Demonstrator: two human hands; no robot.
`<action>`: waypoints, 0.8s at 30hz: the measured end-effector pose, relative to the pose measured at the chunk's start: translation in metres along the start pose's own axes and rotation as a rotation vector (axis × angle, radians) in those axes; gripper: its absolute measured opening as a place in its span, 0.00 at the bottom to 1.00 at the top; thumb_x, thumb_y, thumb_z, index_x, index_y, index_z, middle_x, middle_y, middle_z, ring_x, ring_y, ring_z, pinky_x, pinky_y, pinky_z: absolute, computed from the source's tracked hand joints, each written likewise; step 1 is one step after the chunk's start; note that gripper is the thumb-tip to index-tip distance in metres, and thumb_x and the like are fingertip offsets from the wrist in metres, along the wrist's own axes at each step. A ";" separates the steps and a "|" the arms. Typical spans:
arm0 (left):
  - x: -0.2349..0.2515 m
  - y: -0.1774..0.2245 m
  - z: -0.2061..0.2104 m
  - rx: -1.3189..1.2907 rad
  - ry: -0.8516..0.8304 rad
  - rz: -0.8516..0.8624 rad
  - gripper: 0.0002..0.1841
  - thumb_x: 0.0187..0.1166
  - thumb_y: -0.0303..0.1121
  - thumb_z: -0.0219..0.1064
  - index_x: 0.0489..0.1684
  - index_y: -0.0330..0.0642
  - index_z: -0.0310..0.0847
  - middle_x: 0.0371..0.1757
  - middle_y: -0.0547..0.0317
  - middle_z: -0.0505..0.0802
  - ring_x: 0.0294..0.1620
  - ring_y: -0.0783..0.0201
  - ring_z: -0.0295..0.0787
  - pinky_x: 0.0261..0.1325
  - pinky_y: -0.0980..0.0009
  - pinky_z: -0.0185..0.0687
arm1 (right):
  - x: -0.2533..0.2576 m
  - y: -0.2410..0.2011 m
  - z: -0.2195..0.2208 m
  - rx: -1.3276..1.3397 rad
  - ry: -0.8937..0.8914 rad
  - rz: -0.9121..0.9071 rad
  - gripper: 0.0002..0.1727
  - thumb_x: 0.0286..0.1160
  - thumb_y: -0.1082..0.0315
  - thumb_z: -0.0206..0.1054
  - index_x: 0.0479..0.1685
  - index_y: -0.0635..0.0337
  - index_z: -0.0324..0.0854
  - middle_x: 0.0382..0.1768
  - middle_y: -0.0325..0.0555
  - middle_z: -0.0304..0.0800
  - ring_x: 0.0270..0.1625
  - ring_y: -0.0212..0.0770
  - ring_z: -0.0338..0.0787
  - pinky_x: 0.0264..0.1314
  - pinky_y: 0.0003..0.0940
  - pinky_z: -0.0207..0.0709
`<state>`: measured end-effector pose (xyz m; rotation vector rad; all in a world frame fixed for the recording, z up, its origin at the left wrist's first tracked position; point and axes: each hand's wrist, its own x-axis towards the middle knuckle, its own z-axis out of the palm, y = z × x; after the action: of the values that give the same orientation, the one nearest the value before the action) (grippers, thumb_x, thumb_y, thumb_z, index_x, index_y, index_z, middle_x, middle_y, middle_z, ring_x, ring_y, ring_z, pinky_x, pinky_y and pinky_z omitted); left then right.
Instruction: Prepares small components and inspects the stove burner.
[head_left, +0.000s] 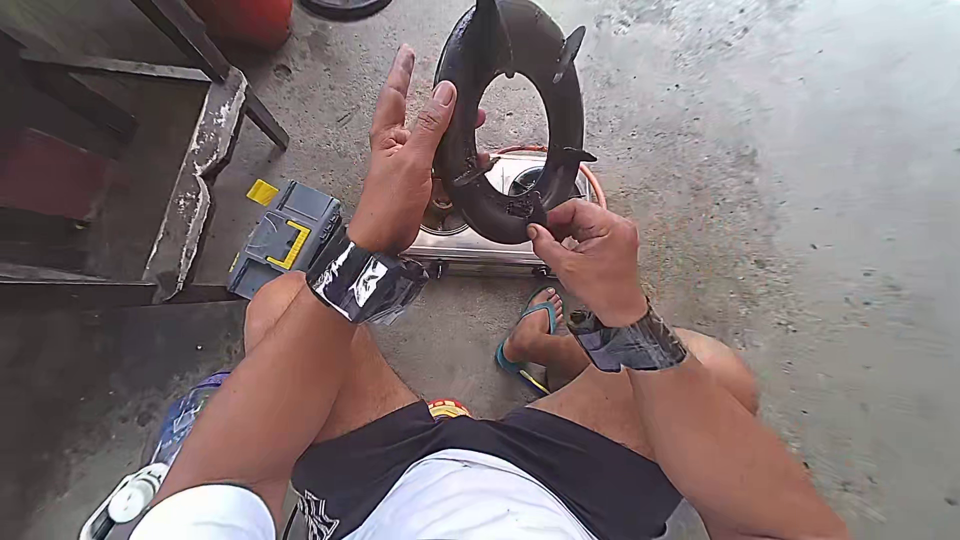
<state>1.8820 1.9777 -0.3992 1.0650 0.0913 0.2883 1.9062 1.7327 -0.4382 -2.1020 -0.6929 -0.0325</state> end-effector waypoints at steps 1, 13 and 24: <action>-0.001 -0.004 0.001 0.040 0.025 0.019 0.36 0.93 0.30 0.52 0.96 0.48 0.32 0.64 0.39 0.86 0.53 0.44 0.94 0.53 0.47 0.95 | -0.001 0.000 0.000 -0.033 -0.011 -0.004 0.06 0.68 0.66 0.74 0.36 0.59 0.87 0.31 0.38 0.91 0.32 0.27 0.89 0.36 0.26 0.87; -0.018 -0.020 -0.032 0.176 -0.100 -0.007 0.31 0.95 0.30 0.45 0.96 0.64 0.41 0.67 0.44 0.88 0.54 0.46 0.95 0.50 0.52 0.96 | -0.007 0.015 -0.058 0.043 0.269 -0.187 0.10 0.73 0.68 0.76 0.48 0.63 0.91 0.37 0.38 0.92 0.32 0.23 0.86 0.34 0.19 0.82; -0.019 -0.020 -0.019 0.081 0.078 -0.255 0.29 0.96 0.33 0.42 0.95 0.67 0.44 0.66 0.44 0.87 0.53 0.47 0.94 0.47 0.51 0.96 | 0.007 0.023 -0.064 0.423 0.068 0.202 0.21 0.76 0.64 0.73 0.68 0.57 0.84 0.50 0.39 0.93 0.46 0.33 0.93 0.49 0.28 0.90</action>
<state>1.8639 1.9793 -0.4275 1.1097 0.3084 0.0954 1.9381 1.6770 -0.4155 -1.7430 -0.4011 0.1429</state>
